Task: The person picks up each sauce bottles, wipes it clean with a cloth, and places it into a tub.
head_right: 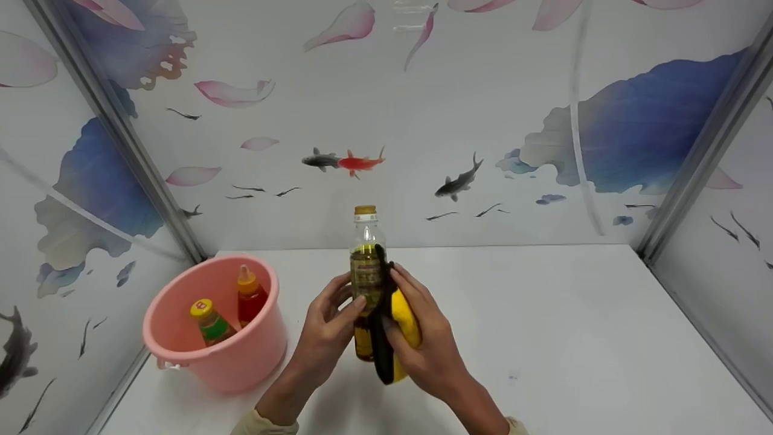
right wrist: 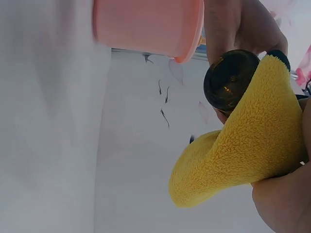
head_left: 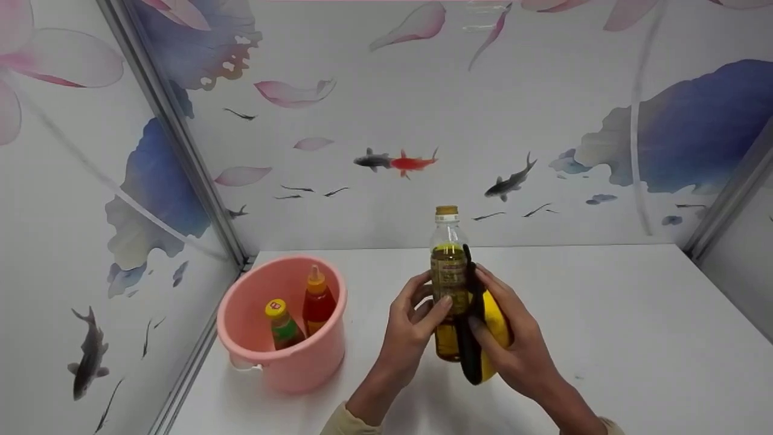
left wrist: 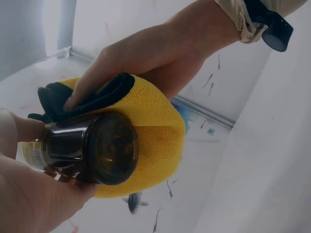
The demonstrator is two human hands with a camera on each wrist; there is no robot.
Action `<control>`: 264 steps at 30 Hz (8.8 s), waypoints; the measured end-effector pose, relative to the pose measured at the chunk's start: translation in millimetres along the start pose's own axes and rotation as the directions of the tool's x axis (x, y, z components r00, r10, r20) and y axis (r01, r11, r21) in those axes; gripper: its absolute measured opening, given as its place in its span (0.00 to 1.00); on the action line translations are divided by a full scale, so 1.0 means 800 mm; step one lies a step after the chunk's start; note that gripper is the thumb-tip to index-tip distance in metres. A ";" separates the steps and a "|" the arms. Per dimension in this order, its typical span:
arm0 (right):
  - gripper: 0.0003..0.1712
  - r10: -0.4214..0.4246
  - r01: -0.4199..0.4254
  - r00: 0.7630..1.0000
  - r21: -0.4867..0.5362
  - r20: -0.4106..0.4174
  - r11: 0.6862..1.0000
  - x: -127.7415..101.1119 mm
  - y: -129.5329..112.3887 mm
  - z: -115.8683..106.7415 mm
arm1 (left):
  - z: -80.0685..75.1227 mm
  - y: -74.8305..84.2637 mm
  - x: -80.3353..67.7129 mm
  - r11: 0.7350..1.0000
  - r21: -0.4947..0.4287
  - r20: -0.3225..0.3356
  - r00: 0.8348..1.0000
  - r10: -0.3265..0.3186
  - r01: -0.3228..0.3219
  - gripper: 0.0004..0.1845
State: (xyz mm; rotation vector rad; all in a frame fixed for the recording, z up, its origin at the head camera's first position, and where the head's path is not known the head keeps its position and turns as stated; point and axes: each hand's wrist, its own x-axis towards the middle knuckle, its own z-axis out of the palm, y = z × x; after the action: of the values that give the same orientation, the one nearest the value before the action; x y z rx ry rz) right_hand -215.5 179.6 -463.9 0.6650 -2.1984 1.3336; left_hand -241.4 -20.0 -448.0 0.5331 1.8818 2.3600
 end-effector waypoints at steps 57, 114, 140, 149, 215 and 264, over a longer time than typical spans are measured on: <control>0.50 -0.109 0.110 0.991 0.012 -0.075 0.994 0.002 0.003 0.002 | 0.000 -0.006 -0.002 1.000 0.023 0.059 0.998 0.011 -0.012 0.31; 0.52 -0.032 0.032 0.999 0.003 -0.024 0.999 0.001 0.001 0.000 | -0.001 -0.005 -0.002 0.995 0.093 0.085 0.996 -0.031 0.023 0.21; 0.51 -0.037 0.034 0.997 0.032 0.067 0.999 -0.006 -0.003 0.015 | -0.019 0.015 -0.003 0.999 0.017 -0.033 0.999 0.037 -0.036 0.28; 0.52 -0.044 0.043 0.998 0.035 0.039 0.998 -0.007 -0.003 0.019 | -0.021 0.017 -0.001 0.999 0.033 -0.027 0.999 0.038 -0.037 0.27; 0.50 -0.035 0.041 0.992 0.045 -0.121 0.998 0.000 -0.002 0.001 | -0.005 0.007 -0.005 0.993 0.120 0.098 0.995 -0.005 -0.007 0.28; 0.50 -0.056 0.055 0.993 -0.008 -0.105 0.998 0.001 -0.002 0.001 | -0.003 0.004 -0.008 0.997 0.057 0.043 0.998 -0.054 0.052 0.27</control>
State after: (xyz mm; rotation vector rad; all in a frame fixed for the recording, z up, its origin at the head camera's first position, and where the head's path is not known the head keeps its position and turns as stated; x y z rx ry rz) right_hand -215.3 178.2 -463.1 0.6345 -2.0842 1.3042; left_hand -235.8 -25.0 -446.5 0.5290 1.9232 2.2501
